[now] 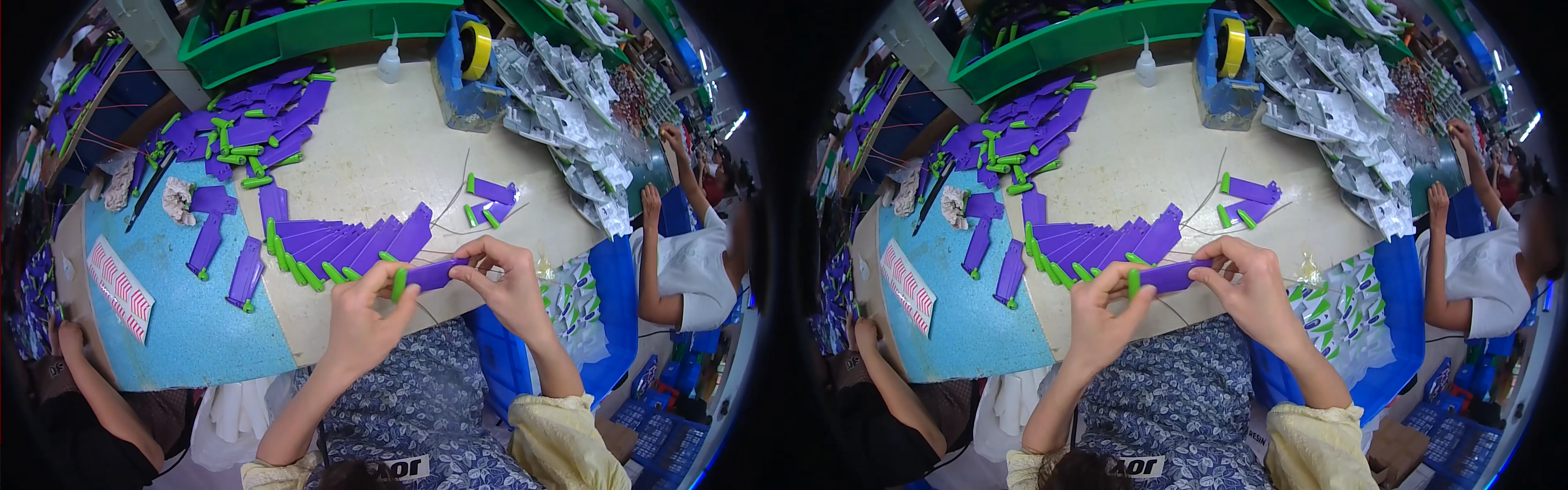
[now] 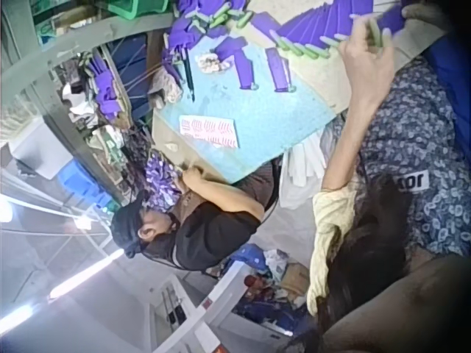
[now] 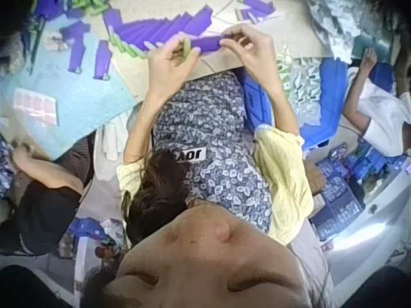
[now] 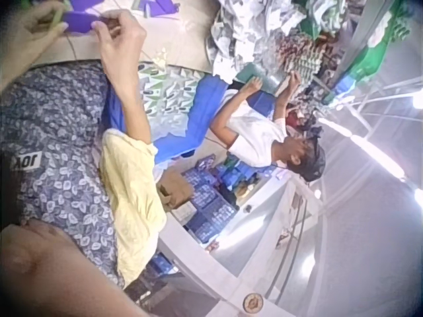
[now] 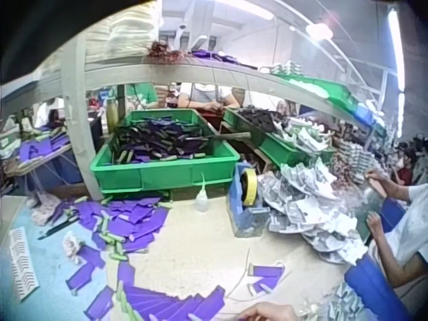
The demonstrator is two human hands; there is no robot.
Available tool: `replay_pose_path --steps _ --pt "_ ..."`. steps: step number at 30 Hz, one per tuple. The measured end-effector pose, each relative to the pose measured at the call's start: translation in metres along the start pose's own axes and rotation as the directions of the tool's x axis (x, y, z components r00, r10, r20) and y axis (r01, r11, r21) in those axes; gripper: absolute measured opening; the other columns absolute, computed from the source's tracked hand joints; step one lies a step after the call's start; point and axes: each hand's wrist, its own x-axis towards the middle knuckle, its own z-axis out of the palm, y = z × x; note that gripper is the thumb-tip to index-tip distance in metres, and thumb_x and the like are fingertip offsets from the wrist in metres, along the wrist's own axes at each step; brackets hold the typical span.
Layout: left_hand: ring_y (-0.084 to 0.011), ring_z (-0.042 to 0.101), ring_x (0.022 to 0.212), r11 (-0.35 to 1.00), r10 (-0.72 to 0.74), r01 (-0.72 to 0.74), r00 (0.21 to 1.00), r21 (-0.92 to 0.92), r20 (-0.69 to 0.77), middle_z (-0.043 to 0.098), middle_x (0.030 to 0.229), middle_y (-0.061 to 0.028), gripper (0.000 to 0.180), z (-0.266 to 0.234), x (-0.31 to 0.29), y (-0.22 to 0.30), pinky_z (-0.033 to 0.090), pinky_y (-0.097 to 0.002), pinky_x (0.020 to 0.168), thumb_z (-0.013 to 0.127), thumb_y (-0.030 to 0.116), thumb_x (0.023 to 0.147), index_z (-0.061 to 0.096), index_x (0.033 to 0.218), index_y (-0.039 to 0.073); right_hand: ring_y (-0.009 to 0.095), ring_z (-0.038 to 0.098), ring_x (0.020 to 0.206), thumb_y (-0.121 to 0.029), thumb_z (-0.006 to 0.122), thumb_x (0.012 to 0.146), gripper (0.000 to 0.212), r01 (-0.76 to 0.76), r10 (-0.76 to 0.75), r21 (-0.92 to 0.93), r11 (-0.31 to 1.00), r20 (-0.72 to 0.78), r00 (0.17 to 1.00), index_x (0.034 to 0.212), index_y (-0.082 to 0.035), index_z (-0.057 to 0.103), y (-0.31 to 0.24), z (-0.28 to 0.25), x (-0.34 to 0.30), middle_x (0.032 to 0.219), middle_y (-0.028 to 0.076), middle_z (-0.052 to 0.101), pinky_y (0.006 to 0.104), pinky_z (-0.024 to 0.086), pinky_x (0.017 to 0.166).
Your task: The person assembles purple and green plastic components by inserting thin red wires into the purple pieces and applying glue from a bottle to secure them. The person handles the parts one at a time, aligns the wire, and applies adhesive before setting the assembled unit aside on the table.
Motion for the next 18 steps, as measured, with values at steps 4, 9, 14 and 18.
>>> replay_pose_path --steps 4,9,14,18 --pt "-0.0115 0.073 0.071 0.986 -0.141 0.152 0.978 -0.068 0.151 0.075 0.083 -0.0087 0.017 0.003 0.005 0.011 0.048 -0.0246 0.048 0.073 0.009 0.091 0.073 0.105 -0.001 0.024 0.066 0.074 -0.005 0.077 0.081 0.02 0.164 -0.178 -0.143 0.976 -0.091 0.98 0.1 0.0 0.071 -0.016 0.004 -0.008 0.08 0.013 0.065 0.0326 0.05 0.065" --pt "-0.0118 0.073 0.073 0.8 -0.389 0.446 0.895 -0.401 0.218 0.074 0.084 -0.0092 0.017 -0.007 0.006 0.022 0.039 -0.0173 0.043 0.071 0.012 0.093 0.072 0.102 -0.003 0.014 0.047 0.056 -0.003 0.077 0.082 0.009 0.101 -0.156 -0.249 0.963 -0.215 0.964 0.088 0.001 0.072 -0.012 -0.026 -0.014 0.07 0.006 0.055 0.0296 0.035 0.052" --pt "-0.0116 0.071 0.069 0.639 -0.519 0.572 0.814 -0.514 0.262 0.073 0.085 -0.0089 0.021 -0.009 0.003 0.028 0.037 -0.0171 0.042 0.073 0.016 0.092 0.071 0.101 -0.004 0.009 0.041 0.055 0.0 0.078 0.08 0.007 0.221 -0.276 -0.21 0.952 -0.281 0.919 0.084 0.001 0.073 -0.014 -0.02 -0.016 0.065 0.002 0.05 0.0279 0.028 0.049" --pt "-0.0113 0.07 0.07 0.6 -0.547 0.587 0.797 -0.543 0.256 0.073 0.084 -0.0083 0.023 -0.005 0.003 0.017 0.043 -0.0192 0.05 0.072 0.019 0.092 0.072 0.099 -0.003 0.014 0.045 0.054 0.001 0.079 0.076 0.01 0.423 -0.44 -0.152 0.893 -0.1 0.892 0.085 0.0 0.074 -0.024 -0.008 -0.024 0.065 0.004 0.05 0.0299 0.032 0.049"
